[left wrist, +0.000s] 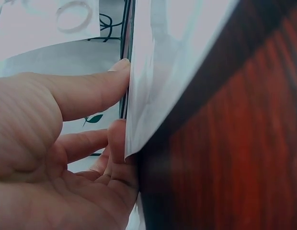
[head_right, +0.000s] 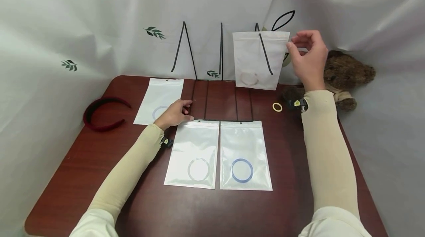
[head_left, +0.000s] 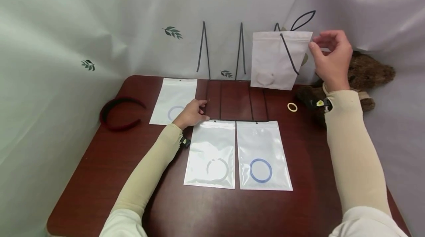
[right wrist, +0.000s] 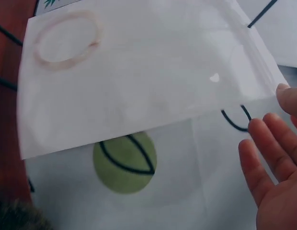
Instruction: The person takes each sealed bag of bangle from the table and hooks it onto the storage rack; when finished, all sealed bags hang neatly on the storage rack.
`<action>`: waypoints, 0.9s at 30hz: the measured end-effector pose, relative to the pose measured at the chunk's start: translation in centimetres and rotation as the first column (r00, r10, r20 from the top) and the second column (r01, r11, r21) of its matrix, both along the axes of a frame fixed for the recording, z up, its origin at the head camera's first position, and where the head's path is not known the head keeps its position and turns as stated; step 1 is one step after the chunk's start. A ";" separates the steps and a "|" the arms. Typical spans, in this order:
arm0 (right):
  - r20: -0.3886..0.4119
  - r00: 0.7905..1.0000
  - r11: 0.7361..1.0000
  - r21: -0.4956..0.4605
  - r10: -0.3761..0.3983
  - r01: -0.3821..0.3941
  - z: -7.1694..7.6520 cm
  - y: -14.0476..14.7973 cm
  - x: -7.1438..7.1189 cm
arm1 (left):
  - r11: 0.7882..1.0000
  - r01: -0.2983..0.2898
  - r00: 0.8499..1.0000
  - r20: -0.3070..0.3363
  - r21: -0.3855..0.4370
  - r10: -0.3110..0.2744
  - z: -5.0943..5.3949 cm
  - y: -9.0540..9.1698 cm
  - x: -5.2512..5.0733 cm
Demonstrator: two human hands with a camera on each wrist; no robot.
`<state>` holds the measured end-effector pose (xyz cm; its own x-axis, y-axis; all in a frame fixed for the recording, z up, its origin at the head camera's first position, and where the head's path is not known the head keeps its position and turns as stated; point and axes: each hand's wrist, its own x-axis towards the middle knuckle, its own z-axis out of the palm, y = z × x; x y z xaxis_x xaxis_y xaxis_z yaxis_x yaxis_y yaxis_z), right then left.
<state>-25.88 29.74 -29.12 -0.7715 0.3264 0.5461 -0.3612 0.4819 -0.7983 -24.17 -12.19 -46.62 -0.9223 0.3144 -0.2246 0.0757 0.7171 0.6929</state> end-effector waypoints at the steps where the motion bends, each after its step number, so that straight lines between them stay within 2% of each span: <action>1: 0.000 1.000 1.000 -0.002 -0.004 0.004 -0.3 0.3 0.4 | 1.000 0.003 1.000 -0.001 0.002 -0.003 -0.1 0.1 0.0; 8: 0.037 0.999 0.999 0.040 0.000 -0.001 -3.5 2.8 2.8 | 1.000 0.005 1.000 0.004 0.009 -0.005 -0.1 0.2 0.0; 14: 0.106 0.992 0.988 0.127 0.071 -0.084 -6.5 3.1 4.8 | 1.000 -0.001 1.000 0.000 0.019 0.001 -0.2 0.0 0.1; 21: 0.208 0.964 0.958 0.200 0.164 -0.207 -10.4 3.0 6.5 | 0.999 0.002 1.000 0.006 0.033 -0.002 -0.1 -0.1 0.1; 25: 0.280 0.945 0.931 0.272 0.167 -0.245 -11.9 2.2 7.1 | 0.999 0.007 1.000 0.006 0.048 -0.007 0.0 -0.1 0.1; 27: 0.331 0.928 0.913 0.300 0.171 -0.276 -12.9 1.6 7.2 | 0.999 0.007 1.000 0.012 0.053 -0.008 -0.1 -0.2 0.2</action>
